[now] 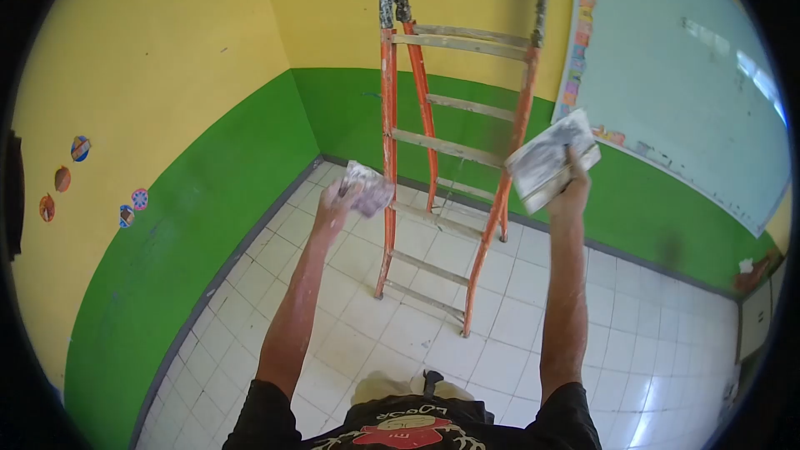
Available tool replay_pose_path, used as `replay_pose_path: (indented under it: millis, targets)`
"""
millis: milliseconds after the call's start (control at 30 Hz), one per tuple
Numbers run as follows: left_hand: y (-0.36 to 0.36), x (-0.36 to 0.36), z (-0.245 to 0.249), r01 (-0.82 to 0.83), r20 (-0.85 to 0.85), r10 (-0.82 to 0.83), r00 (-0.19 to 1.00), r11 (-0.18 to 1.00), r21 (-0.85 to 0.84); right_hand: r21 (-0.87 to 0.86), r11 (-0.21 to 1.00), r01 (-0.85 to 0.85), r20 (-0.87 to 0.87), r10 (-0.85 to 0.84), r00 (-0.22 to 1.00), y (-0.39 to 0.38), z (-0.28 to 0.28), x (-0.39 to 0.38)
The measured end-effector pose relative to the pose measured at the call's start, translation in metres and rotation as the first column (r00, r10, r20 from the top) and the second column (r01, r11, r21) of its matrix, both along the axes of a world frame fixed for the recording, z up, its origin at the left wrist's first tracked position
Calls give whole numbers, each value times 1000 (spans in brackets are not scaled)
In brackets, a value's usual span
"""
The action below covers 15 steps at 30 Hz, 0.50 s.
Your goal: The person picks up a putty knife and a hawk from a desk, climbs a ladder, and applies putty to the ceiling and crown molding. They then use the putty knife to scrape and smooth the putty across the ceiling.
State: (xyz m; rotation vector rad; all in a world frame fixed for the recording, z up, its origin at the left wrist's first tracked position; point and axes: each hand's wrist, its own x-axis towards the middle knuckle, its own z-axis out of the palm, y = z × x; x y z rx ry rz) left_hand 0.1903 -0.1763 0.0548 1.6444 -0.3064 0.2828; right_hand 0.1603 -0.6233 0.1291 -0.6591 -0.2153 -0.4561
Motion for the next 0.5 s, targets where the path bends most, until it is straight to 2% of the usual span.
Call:
replay_pose_path:
  millis: [33, 100, 167, 200, 233, 300, 367, 400, 433, 467, 500]
  targets:
    - [-7, 26, 10, 15, 3, -15, 1000, 1000, -25, 67, 994, -82, 21, 81, 996, -28, 1, 35]
    - [-15, 79, 28, 32, 16, -31, 999, 998, -60, 201, 931, -304, 275, 244, 930, -75, -6, 101]
    - [-21, 127, 36, 143, 9, -146, 989, 954, -263, 203, 933, -296, 342, 216, 915, -114, -14, 149]
    - [-24, 152, 35, 275, 26, -295, 955, 852, -445, 225, 932, -283, 398, 177, 900, -112, -19, 159]
    - [-26, 168, 33, 291, 25, -312, 950, 850, -440, 230, 936, -267, 400, 159, 903, -110, -25, 163]
    - [-30, 218, 43, 244, 159, -204, 966, 922, -299, 189, 976, -108, 276, 52, 960, -98, -18, 183]
    - [-39, 265, 44, 262, 200, -211, 957, 924, -278, 132, 985, -113, 243, 78, 967, -109, -23, 214]
    - [-46, 293, 41, 268, 212, -214, 954, 925, -270, 280, 900, -334, 381, 216, 899, -140, -44, 255]
    - [-53, 320, 37, 274, 223, -218, 950, 925, -262, 381, 745, -548, 526, 312, 791, -122, -25, 263]
    - [-58, 342, 29, 249, 255, -219, 942, 964, -92, 32, 998, -57, 100, 54, 993, -100, -19, 262]
    - [-61, 361, 21, 214, 280, -229, 932, 973, 85, 34, 998, -51, 70, 49, 996, -72, 1, 260]
